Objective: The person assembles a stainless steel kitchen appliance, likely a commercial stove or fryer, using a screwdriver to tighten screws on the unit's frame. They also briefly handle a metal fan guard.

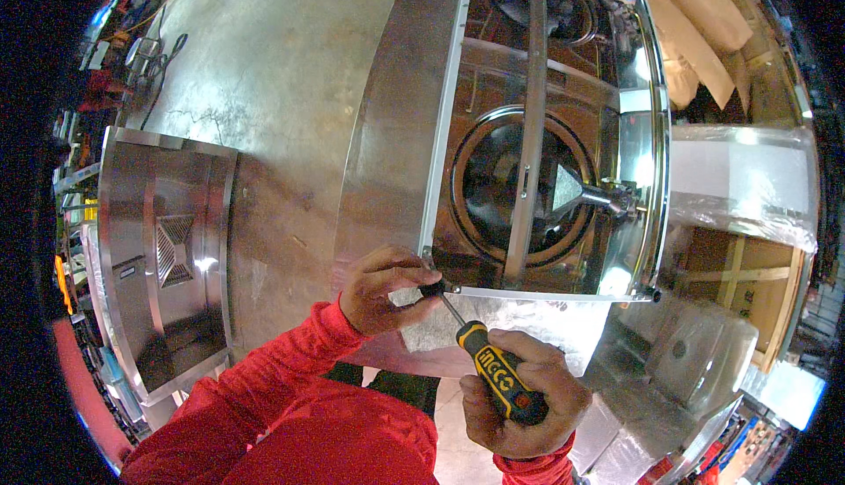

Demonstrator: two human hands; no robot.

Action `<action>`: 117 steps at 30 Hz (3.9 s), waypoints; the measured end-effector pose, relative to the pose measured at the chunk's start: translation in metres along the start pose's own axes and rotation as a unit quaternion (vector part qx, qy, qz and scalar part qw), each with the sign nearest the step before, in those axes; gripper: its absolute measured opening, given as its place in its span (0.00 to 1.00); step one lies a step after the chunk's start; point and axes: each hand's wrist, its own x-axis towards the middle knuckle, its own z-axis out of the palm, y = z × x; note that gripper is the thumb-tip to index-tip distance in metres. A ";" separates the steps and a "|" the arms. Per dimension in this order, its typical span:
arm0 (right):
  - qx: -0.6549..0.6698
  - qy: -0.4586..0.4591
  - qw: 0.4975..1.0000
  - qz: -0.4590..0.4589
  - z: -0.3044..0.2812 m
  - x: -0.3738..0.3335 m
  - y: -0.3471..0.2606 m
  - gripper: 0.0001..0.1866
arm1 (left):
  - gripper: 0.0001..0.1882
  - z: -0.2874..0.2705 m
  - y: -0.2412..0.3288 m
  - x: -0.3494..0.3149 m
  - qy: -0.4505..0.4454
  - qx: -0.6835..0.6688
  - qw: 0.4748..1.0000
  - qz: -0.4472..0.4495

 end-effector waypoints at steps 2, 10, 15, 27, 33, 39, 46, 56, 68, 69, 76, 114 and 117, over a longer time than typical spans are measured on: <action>-0.018 -0.041 0.999 0.001 -0.004 0.004 -0.003 0.25 | 0.21 0.000 0.000 -0.002 0.001 0.002 1.000 -0.009; -0.024 -0.045 0.999 -0.006 -0.001 0.008 -0.006 0.24 | 0.20 -0.001 0.005 0.006 0.025 0.014 1.000 0.014; -0.044 -0.060 0.997 -0.016 -0.002 0.011 -0.007 0.24 | 0.21 -0.002 0.005 0.003 0.003 0.004 1.000 -0.013; 0.093 -0.111 0.989 -0.016 0.000 0.029 0.000 0.19 | 0.22 -0.001 0.003 0.000 0.003 0.007 1.000 -0.013; -0.047 -0.096 0.992 -0.073 -0.005 0.035 0.010 0.18 | 0.23 -0.003 0.005 0.002 0.001 0.016 1.000 -0.008; -0.008 -0.065 0.995 -0.080 -0.002 0.027 -0.001 0.23 | 0.23 0.000 0.003 -0.001 0.009 0.006 1.000 -0.017; -0.075 -0.078 0.991 -0.083 -0.004 0.015 -0.002 0.37 | 0.22 0.001 -0.005 -0.003 0.001 0.010 1.000 0.003; -0.177 -0.103 0.965 -0.161 0.002 0.029 -0.009 0.32 | 0.19 0.006 -0.012 0.001 0.036 -0.001 0.999 0.040; -0.146 -0.054 0.983 -0.094 0.001 0.026 -0.011 0.30 | 0.19 0.007 -0.016 0.000 0.023 0.010 0.999 0.048; -0.155 -0.066 0.981 -0.099 0.000 0.027 -0.013 0.31 | 0.20 0.007 -0.016 0.000 0.026 0.010 0.998 0.054; -0.170 -0.115 0.978 -0.044 0.002 0.029 -0.030 0.38 | 0.17 0.001 -0.007 0.005 0.026 0.027 0.998 0.055; -0.125 -0.026 0.992 0.009 0.023 0.015 -0.063 0.17 | 0.18 0.004 -0.012 -0.002 -0.003 -0.005 1.000 -0.029; -0.102 0.001 0.988 0.117 0.027 0.012 -0.056 0.19 | 0.17 0.010 -0.016 -0.001 -0.020 -0.009 0.999 -0.031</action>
